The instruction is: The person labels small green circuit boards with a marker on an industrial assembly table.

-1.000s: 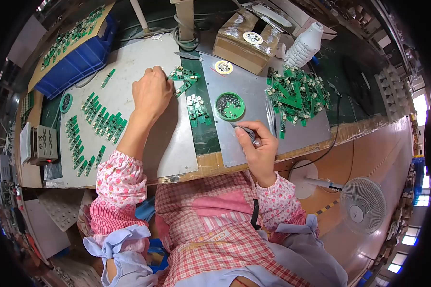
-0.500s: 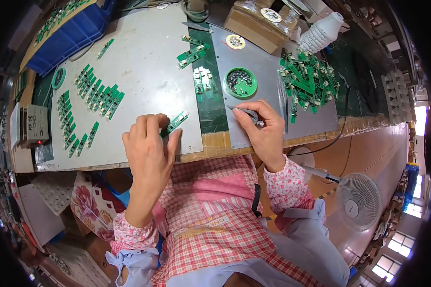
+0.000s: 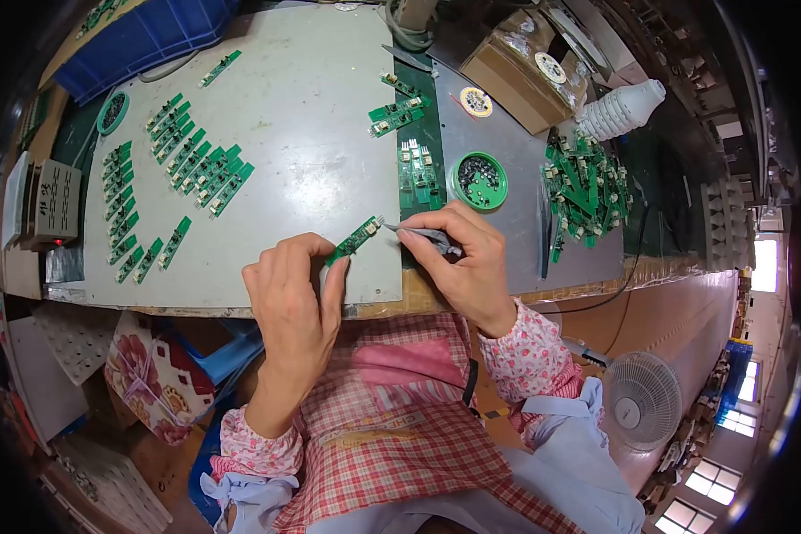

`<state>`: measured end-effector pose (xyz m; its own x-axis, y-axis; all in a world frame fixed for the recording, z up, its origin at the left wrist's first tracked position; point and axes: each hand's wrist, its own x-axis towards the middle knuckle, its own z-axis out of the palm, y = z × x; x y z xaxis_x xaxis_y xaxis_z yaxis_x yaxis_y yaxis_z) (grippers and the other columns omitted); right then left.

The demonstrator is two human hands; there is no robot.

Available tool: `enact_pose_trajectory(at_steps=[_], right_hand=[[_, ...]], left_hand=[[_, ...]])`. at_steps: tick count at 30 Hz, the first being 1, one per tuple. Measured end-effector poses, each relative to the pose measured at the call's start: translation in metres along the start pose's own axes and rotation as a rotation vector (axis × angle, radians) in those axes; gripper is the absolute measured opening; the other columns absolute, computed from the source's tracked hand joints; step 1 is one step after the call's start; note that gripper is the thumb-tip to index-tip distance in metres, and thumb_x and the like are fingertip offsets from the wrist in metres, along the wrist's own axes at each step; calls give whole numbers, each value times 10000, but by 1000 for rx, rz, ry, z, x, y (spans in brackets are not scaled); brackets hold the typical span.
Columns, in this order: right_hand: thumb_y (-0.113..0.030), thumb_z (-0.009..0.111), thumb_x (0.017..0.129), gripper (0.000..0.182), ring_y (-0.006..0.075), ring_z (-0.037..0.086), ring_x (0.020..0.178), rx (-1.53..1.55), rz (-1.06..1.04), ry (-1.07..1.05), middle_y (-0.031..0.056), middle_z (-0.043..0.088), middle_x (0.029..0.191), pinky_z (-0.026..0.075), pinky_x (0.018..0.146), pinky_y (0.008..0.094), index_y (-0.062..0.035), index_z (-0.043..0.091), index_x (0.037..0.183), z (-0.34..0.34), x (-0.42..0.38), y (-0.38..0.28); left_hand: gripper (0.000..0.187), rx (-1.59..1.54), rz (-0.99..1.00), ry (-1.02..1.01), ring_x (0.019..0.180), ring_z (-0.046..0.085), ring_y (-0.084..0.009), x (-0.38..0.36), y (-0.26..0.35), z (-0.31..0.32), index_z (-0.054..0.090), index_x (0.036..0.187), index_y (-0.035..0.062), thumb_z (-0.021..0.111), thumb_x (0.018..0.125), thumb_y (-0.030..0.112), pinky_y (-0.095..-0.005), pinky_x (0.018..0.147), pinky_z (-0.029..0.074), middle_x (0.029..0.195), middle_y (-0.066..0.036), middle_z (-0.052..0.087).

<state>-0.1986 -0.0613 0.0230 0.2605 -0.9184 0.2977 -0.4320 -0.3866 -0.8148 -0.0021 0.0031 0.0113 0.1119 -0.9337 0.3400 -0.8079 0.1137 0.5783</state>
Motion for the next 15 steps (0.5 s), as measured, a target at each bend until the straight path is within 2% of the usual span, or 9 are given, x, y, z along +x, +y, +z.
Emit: enact_pose_trajectory(at_steps=[3, 4, 7, 10, 13, 15], right_hand=[[-61, 817, 875, 120, 200, 673, 739, 3, -83, 30, 92, 712, 915, 527, 666, 311, -15, 769, 975, 12, 6, 0], [-58, 793, 901, 131, 225, 696, 767, 20, -124, 3, 105, 717, 961, 547, 683, 321, -10, 751, 1016, 16, 8, 4], [-61, 766, 928, 155, 239, 714, 801, 82, -66, 1, 109, 723, 970, 559, 698, 327, -12, 729, 1071, 28, 10, 2], [-72, 746, 949, 177, 242, 720, 810, 78, -25, -49, 110, 727, 986, 560, 690, 334, -15, 711, 1113, 30, 9, 3], [-65, 756, 940, 151, 240, 709, 787, 42, -97, -16, 107, 722, 964, 551, 662, 333, -14, 722, 1079, 29, 11, 4], [-44, 764, 930, 151, 204, 708, 834, 17, -26, -26, 109, 731, 974, 549, 721, 313, -2, 742, 1074, 22, 12, -5]], left_hand=[[188, -76, -54, -40, 888, 606, -229, 3, 1, -3, 668, 1079, 59, 767, 922, 89, -356, 849, 395, 973, -49, 697], [190, -109, -80, -61, 883, 608, -227, 4, 2, -4, 668, 1087, 56, 764, 926, 89, -356, 849, 397, 967, -50, 702], [219, -163, -36, -40, 763, 616, -210, 11, -2, -5, 682, 1124, 63, 767, 925, 98, -361, 804, 388, 879, -45, 694], [257, -229, -140, -103, 755, 623, -201, 15, 1, -12, 691, 1159, 64, 771, 916, 93, -354, 804, 386, 896, -46, 696], [273, -243, -108, -83, 734, 621, -198, 13, 0, -10, 701, 1157, 68, 789, 900, 98, -348, 802, 386, 895, -46, 688], [269, -204, -60, -41, 743, 615, -199, 10, -2, -5, 708, 1137, 67, 799, 887, 100, -348, 797, 382, 891, -42, 681]])
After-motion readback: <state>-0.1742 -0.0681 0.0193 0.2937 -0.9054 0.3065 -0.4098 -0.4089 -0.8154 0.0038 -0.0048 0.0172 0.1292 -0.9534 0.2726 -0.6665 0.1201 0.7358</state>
